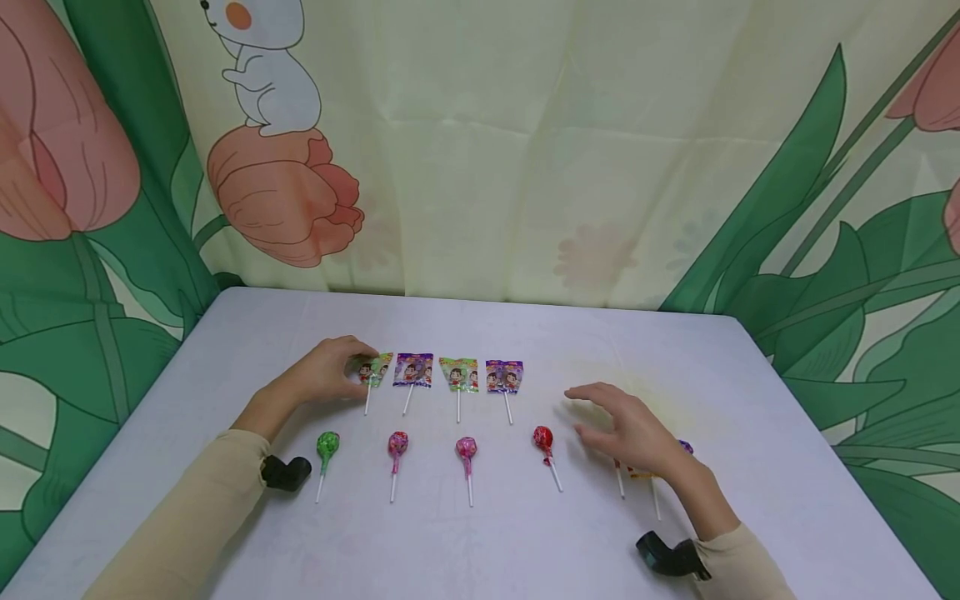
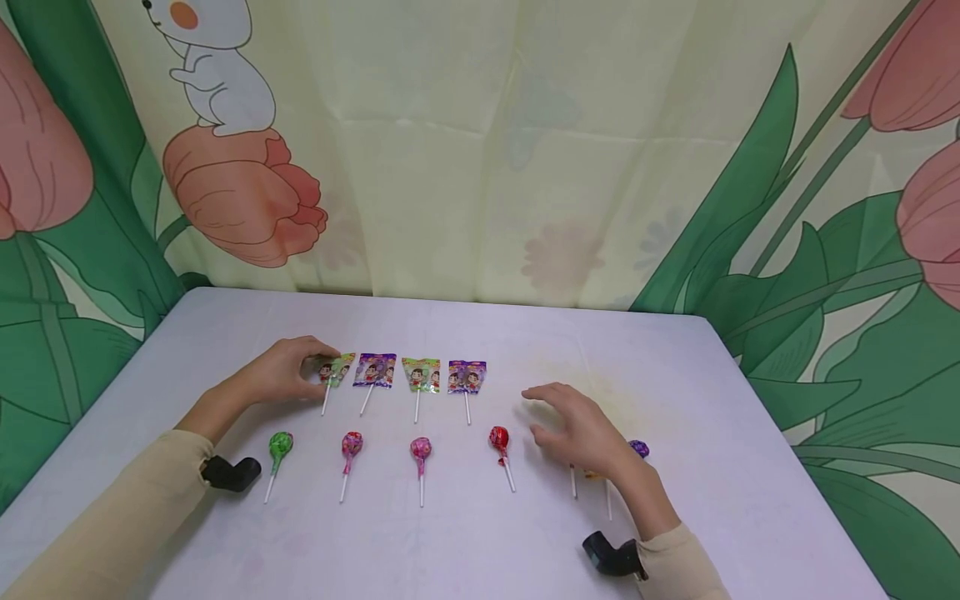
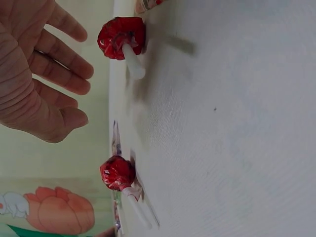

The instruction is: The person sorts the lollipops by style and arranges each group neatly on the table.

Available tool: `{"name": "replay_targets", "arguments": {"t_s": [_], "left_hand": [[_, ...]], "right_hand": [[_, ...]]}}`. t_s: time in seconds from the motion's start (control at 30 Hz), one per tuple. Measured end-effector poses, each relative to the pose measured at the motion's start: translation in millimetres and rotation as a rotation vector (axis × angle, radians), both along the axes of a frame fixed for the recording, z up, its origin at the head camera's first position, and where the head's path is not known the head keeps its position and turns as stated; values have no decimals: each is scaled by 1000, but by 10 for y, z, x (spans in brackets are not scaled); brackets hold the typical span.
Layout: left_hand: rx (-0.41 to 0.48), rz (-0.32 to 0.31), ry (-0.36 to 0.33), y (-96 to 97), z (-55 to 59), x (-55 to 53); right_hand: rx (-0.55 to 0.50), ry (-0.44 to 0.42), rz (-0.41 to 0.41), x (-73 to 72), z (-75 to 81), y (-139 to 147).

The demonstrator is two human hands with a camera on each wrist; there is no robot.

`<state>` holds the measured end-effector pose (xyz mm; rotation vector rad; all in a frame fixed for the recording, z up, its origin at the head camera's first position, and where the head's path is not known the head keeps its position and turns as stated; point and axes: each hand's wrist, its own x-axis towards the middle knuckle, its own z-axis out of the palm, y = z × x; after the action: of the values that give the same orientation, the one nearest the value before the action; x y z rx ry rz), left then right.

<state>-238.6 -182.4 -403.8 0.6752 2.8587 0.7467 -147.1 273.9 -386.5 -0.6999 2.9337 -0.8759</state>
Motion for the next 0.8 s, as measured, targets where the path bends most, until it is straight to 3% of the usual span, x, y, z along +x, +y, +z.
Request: {"name": "replay_targets", "arguments": {"t_s": [0.8], "left_hand": [[-14, -2, 4, -2, -14, -16]], "right_hand": [[-28, -10, -83, 168, 53, 320]]}}
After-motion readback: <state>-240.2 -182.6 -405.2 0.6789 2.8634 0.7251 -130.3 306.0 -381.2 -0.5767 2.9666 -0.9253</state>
